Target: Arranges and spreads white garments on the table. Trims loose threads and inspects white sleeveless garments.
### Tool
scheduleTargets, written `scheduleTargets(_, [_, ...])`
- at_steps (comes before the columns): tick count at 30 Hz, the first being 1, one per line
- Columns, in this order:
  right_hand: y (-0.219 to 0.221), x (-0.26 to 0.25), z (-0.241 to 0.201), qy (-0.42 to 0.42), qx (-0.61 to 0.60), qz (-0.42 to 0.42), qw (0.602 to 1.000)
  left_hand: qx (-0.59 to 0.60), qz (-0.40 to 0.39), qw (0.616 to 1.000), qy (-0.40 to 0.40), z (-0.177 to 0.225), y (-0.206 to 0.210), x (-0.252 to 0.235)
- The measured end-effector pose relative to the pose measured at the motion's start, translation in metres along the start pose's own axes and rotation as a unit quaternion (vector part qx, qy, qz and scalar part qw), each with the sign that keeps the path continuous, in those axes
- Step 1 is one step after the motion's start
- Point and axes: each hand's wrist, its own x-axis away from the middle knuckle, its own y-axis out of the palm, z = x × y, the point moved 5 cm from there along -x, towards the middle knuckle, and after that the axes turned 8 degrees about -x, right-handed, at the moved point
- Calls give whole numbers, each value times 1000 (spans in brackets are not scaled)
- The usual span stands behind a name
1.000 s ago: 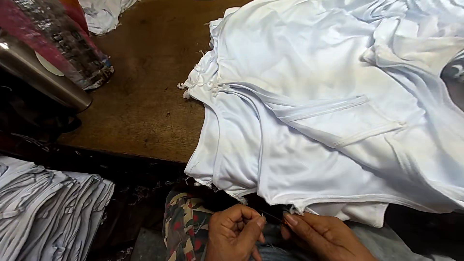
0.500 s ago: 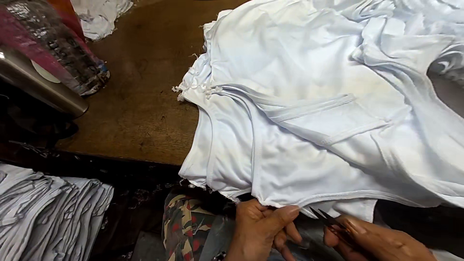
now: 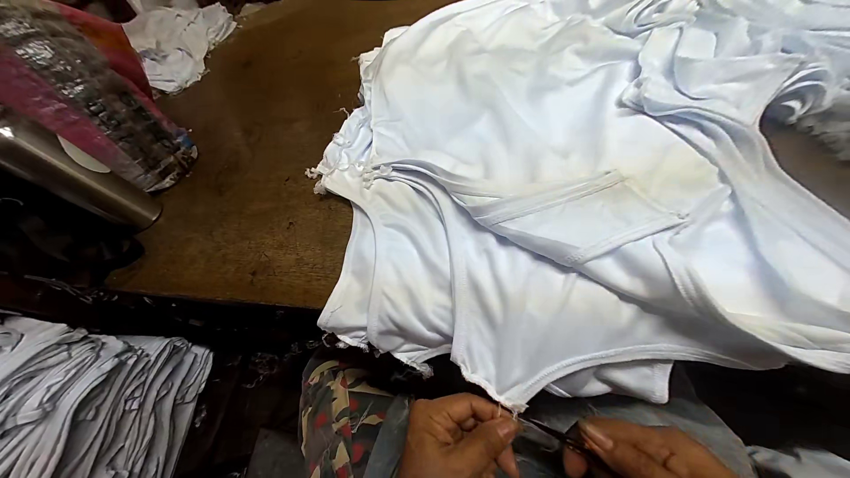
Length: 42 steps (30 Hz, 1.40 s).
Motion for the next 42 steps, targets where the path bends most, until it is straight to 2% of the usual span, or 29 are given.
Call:
scheduleTargets(14, [4,-13,-9,-47,115,29,992,34,-10,999,-14,-3,-2,0])
scheduleTargets(22, [14,-15,-4,-33,8,20,999,31,-17,999,-15,-2,-2,1])
scheduleTargets(28, [16,-20,-4,-75,94,53,991,11,-31,999,-22,-5,-2,2])
scheduleTargets(32, [3,-8,-9,-130,111,42,984,21,4,998,-53,-6,-2,-5])
scheduleTargets(35, [-9,3,-18,-185,158,84,966,46,34,995,-76,-3,3,-13])
scheduleTargets(38, [-13,6,-30,-244,294,114,917,61,80,990,-96,-1,8,-19])
scheduleTargets(42, [-18,2,-40,-278,392,111,870,48,95,993,-48,8,10,-17])
